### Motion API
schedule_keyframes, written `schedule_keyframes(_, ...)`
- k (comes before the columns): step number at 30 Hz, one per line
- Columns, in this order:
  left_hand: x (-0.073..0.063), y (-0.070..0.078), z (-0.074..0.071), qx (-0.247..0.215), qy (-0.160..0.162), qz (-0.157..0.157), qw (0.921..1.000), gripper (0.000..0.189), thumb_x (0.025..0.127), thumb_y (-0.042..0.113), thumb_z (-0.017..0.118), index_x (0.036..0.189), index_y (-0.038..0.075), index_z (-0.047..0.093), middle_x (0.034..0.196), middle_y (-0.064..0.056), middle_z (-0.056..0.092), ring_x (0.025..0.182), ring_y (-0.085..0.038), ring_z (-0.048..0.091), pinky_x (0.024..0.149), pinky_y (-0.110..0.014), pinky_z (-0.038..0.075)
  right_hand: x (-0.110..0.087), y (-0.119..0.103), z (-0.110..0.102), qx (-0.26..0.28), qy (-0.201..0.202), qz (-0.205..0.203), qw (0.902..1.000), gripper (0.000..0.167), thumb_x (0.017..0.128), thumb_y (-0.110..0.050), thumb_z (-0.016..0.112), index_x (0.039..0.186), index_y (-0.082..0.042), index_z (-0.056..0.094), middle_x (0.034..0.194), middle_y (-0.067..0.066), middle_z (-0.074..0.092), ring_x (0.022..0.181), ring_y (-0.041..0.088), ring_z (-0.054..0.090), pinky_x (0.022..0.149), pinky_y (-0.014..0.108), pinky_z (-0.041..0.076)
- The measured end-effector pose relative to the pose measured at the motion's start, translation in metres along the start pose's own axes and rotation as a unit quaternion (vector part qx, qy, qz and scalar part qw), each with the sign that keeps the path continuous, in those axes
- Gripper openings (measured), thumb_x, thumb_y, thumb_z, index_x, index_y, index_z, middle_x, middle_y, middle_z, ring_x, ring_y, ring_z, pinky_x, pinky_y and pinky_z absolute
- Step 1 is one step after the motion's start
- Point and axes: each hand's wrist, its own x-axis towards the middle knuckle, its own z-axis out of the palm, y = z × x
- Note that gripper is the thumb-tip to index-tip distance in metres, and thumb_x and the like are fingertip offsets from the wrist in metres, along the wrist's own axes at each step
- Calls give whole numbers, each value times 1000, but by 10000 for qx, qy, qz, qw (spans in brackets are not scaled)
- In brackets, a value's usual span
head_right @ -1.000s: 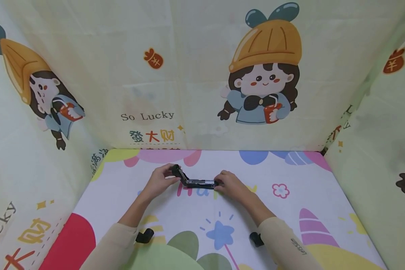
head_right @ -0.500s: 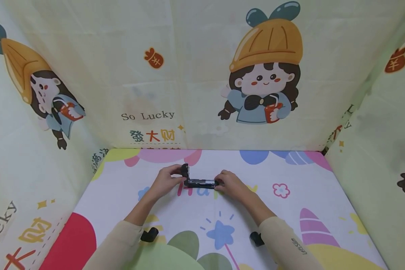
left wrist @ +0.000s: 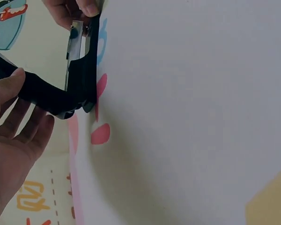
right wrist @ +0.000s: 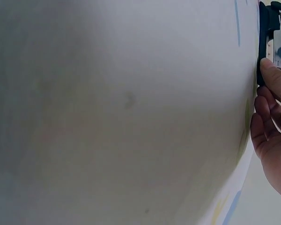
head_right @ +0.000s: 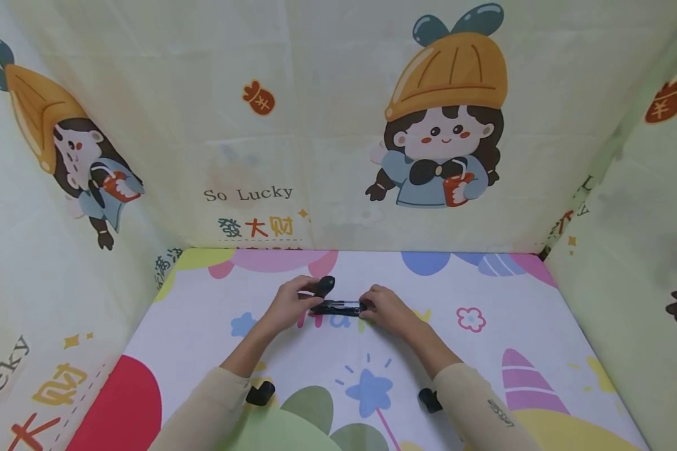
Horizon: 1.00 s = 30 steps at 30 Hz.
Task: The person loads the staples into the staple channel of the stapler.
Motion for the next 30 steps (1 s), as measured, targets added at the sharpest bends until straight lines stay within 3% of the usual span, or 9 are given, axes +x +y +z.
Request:
schedule_keyframes(9,3,4,12,577,-9,287,9979,31,91,5,77,122,2,71,117,-13,70,108,-28,67,93,-44,55,0,2,1,-6,45,-50,10000,31,88,-16,83,113,-1,75,101,3,66,91,14,64,84,35,58)
schedule_keyframes(21,7,2,24,855,-277,199,9958,30,94,9,76,123,7,72,116,-10,67,109,-26,64,99,-43,54,-1,2,2,-87,15,-25,10000,30,88,-18,83,112,-2,75,100,3,66,89,13,61,83,35,57)
schedule_keyframes(30,13,3,32,1394,-364,156,9894,27,94,11,76,120,9,73,114,-7,67,109,-22,63,103,-42,53,2,3,3,-123,16,86,9999,28,88,-19,83,108,-1,74,100,4,66,88,14,62,85,38,58)
